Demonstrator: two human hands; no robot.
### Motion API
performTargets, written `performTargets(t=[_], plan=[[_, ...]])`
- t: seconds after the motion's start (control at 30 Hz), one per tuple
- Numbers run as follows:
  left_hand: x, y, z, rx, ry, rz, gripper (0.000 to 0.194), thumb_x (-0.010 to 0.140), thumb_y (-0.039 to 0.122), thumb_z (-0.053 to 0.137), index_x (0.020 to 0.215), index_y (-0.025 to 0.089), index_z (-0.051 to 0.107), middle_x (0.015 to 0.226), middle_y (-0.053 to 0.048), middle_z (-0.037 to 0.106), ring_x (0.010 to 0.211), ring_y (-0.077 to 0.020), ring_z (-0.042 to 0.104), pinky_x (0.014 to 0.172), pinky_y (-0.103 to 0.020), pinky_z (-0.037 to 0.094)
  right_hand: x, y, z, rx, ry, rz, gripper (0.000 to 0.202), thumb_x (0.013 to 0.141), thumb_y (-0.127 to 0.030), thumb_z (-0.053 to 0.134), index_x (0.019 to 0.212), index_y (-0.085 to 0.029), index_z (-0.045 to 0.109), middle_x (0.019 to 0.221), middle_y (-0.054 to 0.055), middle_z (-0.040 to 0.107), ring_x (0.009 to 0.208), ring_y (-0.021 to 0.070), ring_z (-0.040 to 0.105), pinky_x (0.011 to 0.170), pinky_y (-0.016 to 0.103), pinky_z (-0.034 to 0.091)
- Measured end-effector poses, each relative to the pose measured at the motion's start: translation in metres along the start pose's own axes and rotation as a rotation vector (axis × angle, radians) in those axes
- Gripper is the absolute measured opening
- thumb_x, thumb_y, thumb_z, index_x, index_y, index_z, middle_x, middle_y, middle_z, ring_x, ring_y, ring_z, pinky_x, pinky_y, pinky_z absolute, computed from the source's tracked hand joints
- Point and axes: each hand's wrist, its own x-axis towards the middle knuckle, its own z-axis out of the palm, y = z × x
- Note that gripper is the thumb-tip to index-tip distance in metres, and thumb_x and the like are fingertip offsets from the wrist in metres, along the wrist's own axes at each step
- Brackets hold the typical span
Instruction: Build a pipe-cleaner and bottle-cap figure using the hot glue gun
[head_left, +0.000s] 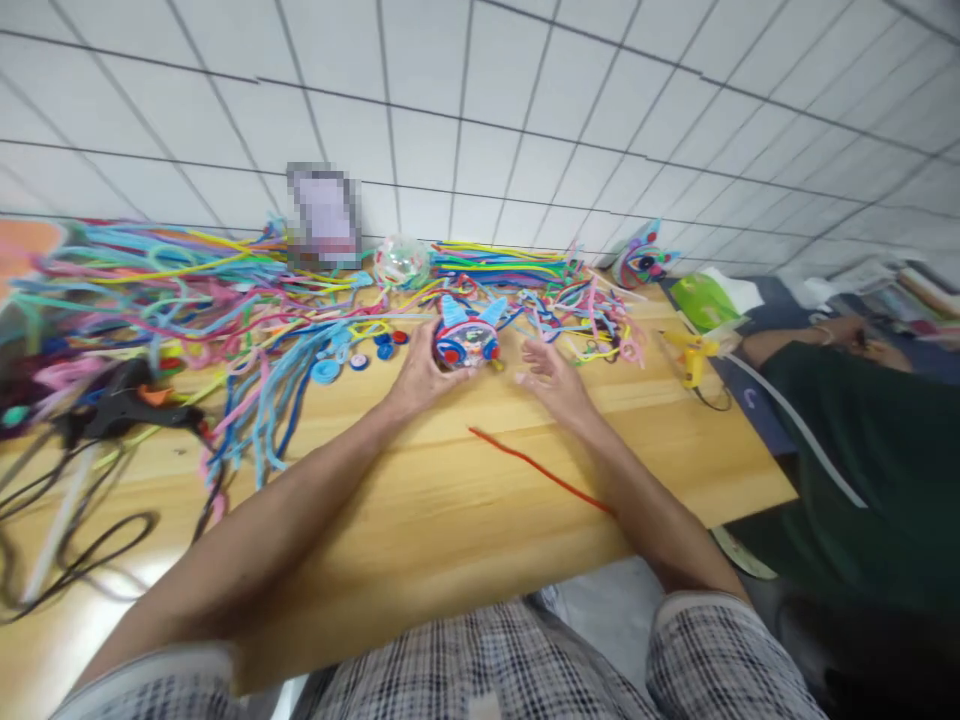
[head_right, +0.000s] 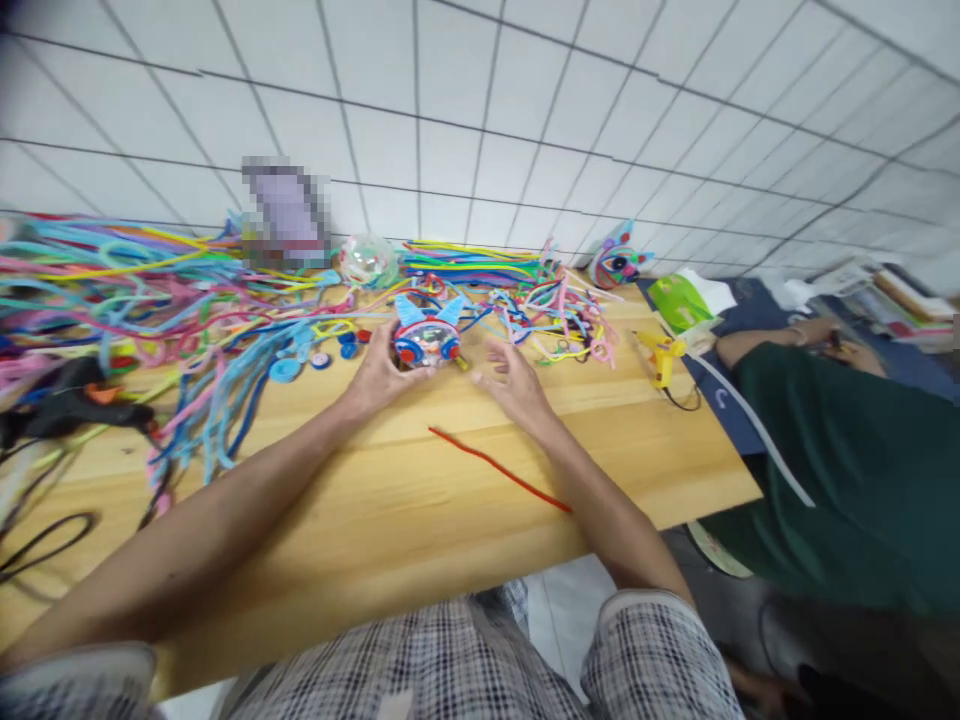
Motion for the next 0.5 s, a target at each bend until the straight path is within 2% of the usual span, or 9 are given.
performTargets(t=[0.07,0.1,0.13,0.2,0.3,0.4,0.5], plan=[[-0.001,-0.002,0.000,-0.029,0.003,-0.037,0.103,0.072,0.050,0.094,0.154,0.017,0.041,0.153,-0.019,0.055,0.141,-0.0344,0.060,0.121,-0.050,0.051,-0.021,0.011,-0.033,-0.028,0.077,0.067,0.051,0.084,-0.056,0.079,0.124,-0.026,0.071,0.123,0.009,0.077,0.110,0.0261,0.072,0.100,0.046,0.058],[0.000,-0.002,0.000,-0.025,0.008,-0.057,0.102,0.072,0.050,0.094,0.153,0.018,0.041,0.152,-0.019,0.056,0.141,-0.0349,0.060,0.120,-0.051,0.052,-0.034,0.018,-0.052,-0.043,0.159,0.116,0.047,0.083,-0.057,0.078,0.117,-0.025,0.072,0.116,0.008,0.078,0.105,0.0252,0.072,0.098,0.045,0.058],[0.000,-0.003,0.000,-0.006,0.008,-0.075,0.102,0.072,0.051,0.094,0.153,0.020,0.041,0.152,-0.018,0.056,0.140,-0.0353,0.061,0.120,-0.052,0.053,-0.047,0.025,-0.070,-0.065,0.264,0.169,0.045,0.082,-0.058,0.078,0.112,-0.024,0.073,0.110,0.007,0.078,0.100,0.0244,0.072,0.096,0.045,0.058],[0.001,-0.001,0.000,0.017,0.003,-0.087,0.102,0.069,0.053,0.095,0.151,0.020,0.042,0.150,-0.017,0.058,0.139,-0.0360,0.063,0.117,-0.053,0.056,-0.073,0.041,-0.108,-0.142,0.553,0.273,0.045,0.078,-0.058,0.078,0.105,-0.023,0.072,0.101,0.005,0.076,0.094,0.0231,0.070,0.094,0.043,0.058],[0.001,0.005,-0.002,0.023,-0.021,-0.075,0.102,0.072,0.054,0.093,0.150,0.017,0.041,0.151,-0.018,0.057,0.139,-0.0363,0.062,0.118,-0.053,0.055,-0.099,0.065,-0.155,-0.253,0.789,0.355,0.046,0.080,-0.053,0.071,0.110,-0.020,0.066,0.105,0.007,0.072,0.098,0.0234,0.067,0.099,0.046,0.055],[0.001,0.009,-0.004,0.035,-0.023,-0.027,0.097,0.074,0.053,0.092,0.149,0.017,0.043,0.152,-0.017,0.055,0.141,-0.0361,0.060,0.121,-0.054,0.052,-0.100,0.086,-0.188,-0.372,0.917,0.439,0.050,0.076,-0.046,0.072,0.116,-0.016,0.062,0.114,0.011,0.068,0.105,0.0258,0.064,0.104,0.049,0.052],[0.003,0.004,-0.003,0.067,-0.007,0.008,0.096,0.070,0.051,0.095,0.147,0.020,0.047,0.147,-0.016,0.058,0.141,-0.0377,0.060,0.121,-0.057,0.052,-0.082,0.099,-0.207,-0.465,0.932,0.498,0.053,0.077,-0.043,0.070,0.120,-0.013,0.061,0.118,0.015,0.067,0.109,0.0279,0.065,0.104,0.048,0.053]])
